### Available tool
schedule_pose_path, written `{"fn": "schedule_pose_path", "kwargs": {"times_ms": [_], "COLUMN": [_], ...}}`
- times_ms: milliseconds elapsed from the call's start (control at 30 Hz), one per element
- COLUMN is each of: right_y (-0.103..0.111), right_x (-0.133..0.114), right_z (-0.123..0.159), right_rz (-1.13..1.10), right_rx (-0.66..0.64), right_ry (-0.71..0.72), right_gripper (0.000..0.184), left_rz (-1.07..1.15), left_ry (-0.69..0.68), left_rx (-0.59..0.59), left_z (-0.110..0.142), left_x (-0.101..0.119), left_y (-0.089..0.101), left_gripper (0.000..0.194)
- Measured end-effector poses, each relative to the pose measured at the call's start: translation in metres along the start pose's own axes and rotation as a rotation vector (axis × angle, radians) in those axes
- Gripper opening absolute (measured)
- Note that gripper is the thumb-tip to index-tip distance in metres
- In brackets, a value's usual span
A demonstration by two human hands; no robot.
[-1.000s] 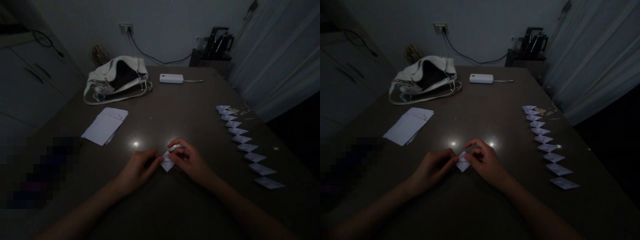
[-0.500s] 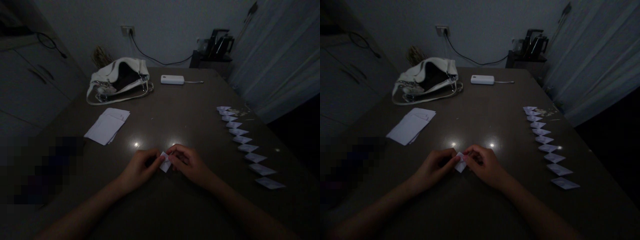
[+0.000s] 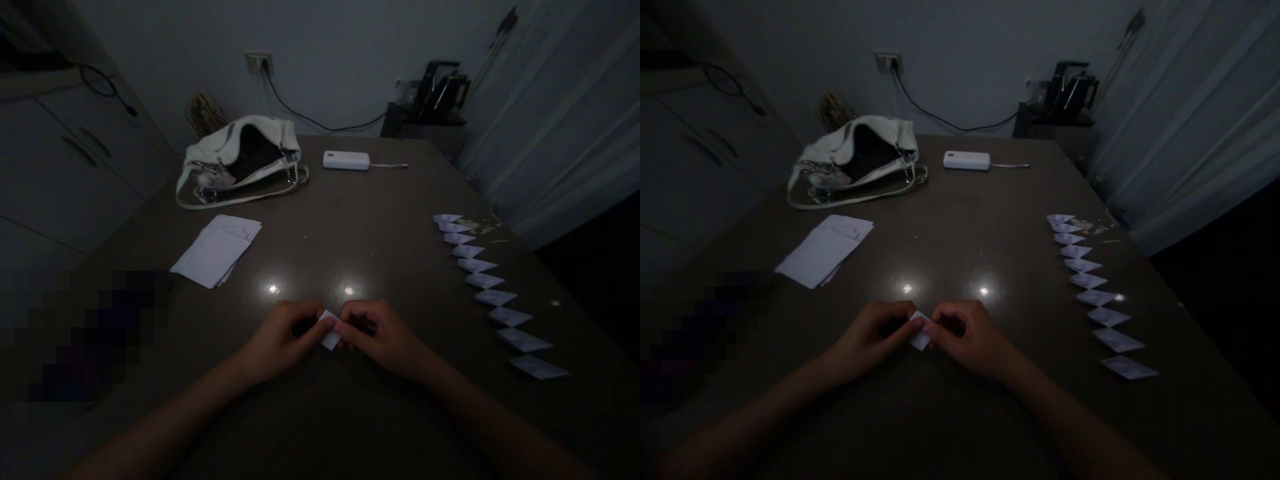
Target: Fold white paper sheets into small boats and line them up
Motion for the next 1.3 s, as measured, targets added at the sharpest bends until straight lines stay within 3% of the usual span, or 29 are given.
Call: {"fn": "schedule_pose_path", "kwargs": {"times_ms": [300,533,1067,1133,1233,1300], "right_y": [0.0054,0.0048,0.0038,0.0053,0.0078,0.0082], "right_x": [0.0026,0.0010,0.0028,0.0036,0.0050,0.0056], "right_z": [-0.0020,-0.0011,-0.0013,-0.0018,-0.0024,-0.0028], "right_rz": [0.033,0.098,0.025,0.044,0.054,0.046], "right_rx": [0.088,0.072,0.101,0.133,0.188,0.197], "right_ry": [0.004,0.035,0.014,0.013,0.008,0.004], "right_gripper": [0.019,0.019,0.018,0.018,0.018,0.018], "left_rz": [0.074,0.035,0.081,0.111,0.090,0.022], "left_ry": [0.063,0.064,0.052,0.040,-0.027,-0.102], "left_rx": [0.080,0.053,0.048,0.079,0.145,0.156], "left_z": [-0.0020,-0.0020,-0.0013,-0.0008,0.0001,0.0005], "left_x": [0.0013,0.0005,0.0004,-0.0011,-0.0016,-0.0003], "left_y": [0.0037,0.0025,0.0027,0.0024,0.0033,0.0036], "left_gripper": [0.032,0.034,0.028,0.019,0.036,0.038]}}
Point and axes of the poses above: each hand's wrist, its own z-axis away from the middle knuckle, its own y-axis out of the back of the hand, x = y × z, the point moved 3 cm from there along -z, towards the middle knuckle, and after that the axes turned 15 degrees about y, right-handed, at the moved point
